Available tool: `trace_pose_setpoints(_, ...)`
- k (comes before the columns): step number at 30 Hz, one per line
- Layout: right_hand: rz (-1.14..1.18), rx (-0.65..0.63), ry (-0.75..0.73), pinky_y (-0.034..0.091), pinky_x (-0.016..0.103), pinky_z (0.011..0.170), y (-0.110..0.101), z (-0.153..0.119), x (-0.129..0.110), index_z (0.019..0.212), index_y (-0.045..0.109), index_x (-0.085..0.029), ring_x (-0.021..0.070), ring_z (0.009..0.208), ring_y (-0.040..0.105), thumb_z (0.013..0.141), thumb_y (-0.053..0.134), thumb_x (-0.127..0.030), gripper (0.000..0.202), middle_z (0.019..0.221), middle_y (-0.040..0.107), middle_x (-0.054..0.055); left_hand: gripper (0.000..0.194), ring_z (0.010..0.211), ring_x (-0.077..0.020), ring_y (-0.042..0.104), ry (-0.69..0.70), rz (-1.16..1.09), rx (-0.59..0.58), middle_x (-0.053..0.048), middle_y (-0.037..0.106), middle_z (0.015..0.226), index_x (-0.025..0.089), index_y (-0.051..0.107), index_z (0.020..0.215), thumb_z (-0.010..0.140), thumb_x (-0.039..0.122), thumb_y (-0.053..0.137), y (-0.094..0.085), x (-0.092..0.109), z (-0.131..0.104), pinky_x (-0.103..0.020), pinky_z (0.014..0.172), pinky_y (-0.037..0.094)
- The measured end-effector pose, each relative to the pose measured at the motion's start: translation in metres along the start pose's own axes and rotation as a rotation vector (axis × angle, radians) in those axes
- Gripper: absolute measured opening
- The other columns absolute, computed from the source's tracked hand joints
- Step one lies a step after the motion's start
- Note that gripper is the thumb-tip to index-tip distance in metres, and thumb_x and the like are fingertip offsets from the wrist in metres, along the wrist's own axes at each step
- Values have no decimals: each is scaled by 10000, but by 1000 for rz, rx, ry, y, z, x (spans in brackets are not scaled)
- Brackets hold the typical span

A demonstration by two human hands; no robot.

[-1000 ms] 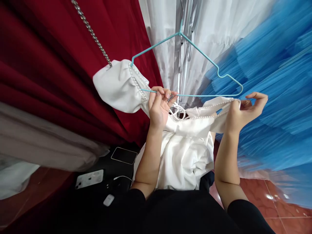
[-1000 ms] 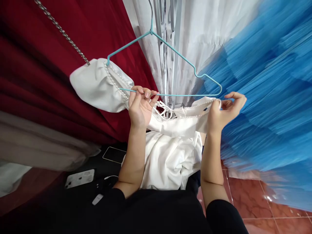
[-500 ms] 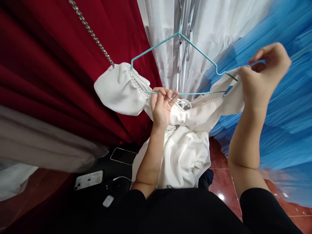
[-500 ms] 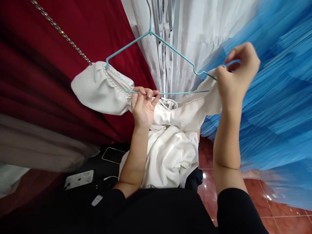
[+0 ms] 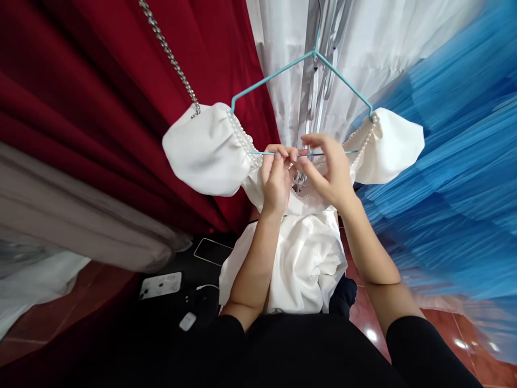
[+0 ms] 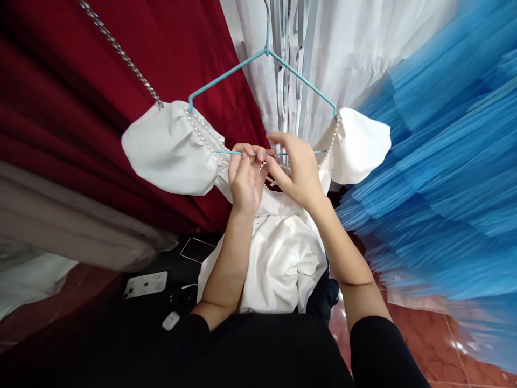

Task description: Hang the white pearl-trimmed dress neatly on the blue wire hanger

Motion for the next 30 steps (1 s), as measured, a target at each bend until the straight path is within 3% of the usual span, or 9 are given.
trace_pose_setpoints(4, -157, 106, 45, 449, 401, 849, 27, -22, 30, 1174, 608, -238, 204, 883, 694, 1007, 557, -342, 203, 1036, 769, 44, 221, 1143, -225, 715, -24, 2, -22, -24, 623, 903, 242, 498, 941, 1005, 437, 581, 1, -3, -7, -398, 1046, 569)
trace_pose_setpoints(12, -164, 165, 15, 390, 376, 859, 21, -18, 12, 1143, 698, -273, 158, 809, 615, 1030, 555, -263, 183, 958, 778, -16, 241, 1292, -263, 680, -116, 46, 2, -101, 726, 1289, 226, 601, 1155, 985, 396, 614, -5, 15, -19, -427, 1123, 537)
trace_pose_setpoints(16, -182, 159, 7, 375, 381, 853, 20, -18, 17, 1103, 723, -286, 160, 793, 597, 1033, 548, -252, 192, 874, 760, -29, 329, 1168, -282, 738, -198, 356, -35, -104, 747, 1306, 205, 732, 1197, 1001, 451, 637, -3, 44, -38, -444, 1048, 590)
trace_pose_setpoints(17, -177, 156, 6, 372, 382, 854, 19, -18, 17, 1079, 723, -280, 160, 795, 598, 1031, 550, -244, 183, 895, 769, -29, 287, 1113, -268, 751, -143, 457, -30, -85, 781, 1210, 212, 771, 1143, 1020, 424, 621, 0, 57, -42, -445, 1030, 595)
trace_pose_setpoints(19, -164, 146, 8, 372, 385, 862, 16, -18, 17, 1042, 717, -269, 160, 801, 602, 1027, 552, -230, 170, 934, 781, -31, 174, 1051, -239, 747, 189, 556, 101, -38, 796, 1055, 232, 801, 1041, 1017, 293, 641, 7, 92, -45, -453, 1050, 579)
trace_pose_setpoints(21, -158, 133, 14, 375, 386, 871, 11, -18, 14, 1025, 713, -265, 166, 811, 608, 1024, 557, -230, 160, 943, 783, -34, 139, 1134, -229, 709, 509, 607, 196, -22, 773, 1079, 223, 784, 1025, 983, 175, 662, 11, 119, -42, -478, 1160, 515)
trace_pose_setpoints(23, -170, 119, 31, 376, 386, 872, 7, -18, 11, 1021, 712, -262, 171, 817, 608, 1024, 560, -233, 155, 934, 778, -34, 182, 1257, -240, 644, 688, 747, 171, -36, 739, 1188, 202, 748, 1081, 921, 129, 700, 10, 130, -31, -507, 1277, 399)
trace_pose_setpoints(27, -230, 65, 74, 377, 383, 872, 2, -17, 7, 1027, 712, -255, 176, 817, 601, 1042, 531, -243, 181, 918, 766, -27, 531, 1419, -311, 513, 661, 1167, 105, -60, 662, 1351, 258, 643, 1254, 762, 139, 804, -13, 109, 8, -535, 1340, 250)
trace_pose_setpoints(30, -298, 31, 82, 374, 383, 876, 2, -17, 7, 1033, 709, -255, 187, 830, 592, 1050, 512, -253, 198, 877, 744, -20, 399, 1435, -341, 493, 493, 1246, 187, -71, 663, 1336, 271, 641, 1217, 844, 144, 705, -36, 87, 35, -553, 1287, 292)
Point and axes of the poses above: each hand's wrist, its own z-axis towards the middle knuckle, its own y-axis out of the palm, x = y × z, the point moved 4 cm from there along z, towards the middle knuckle
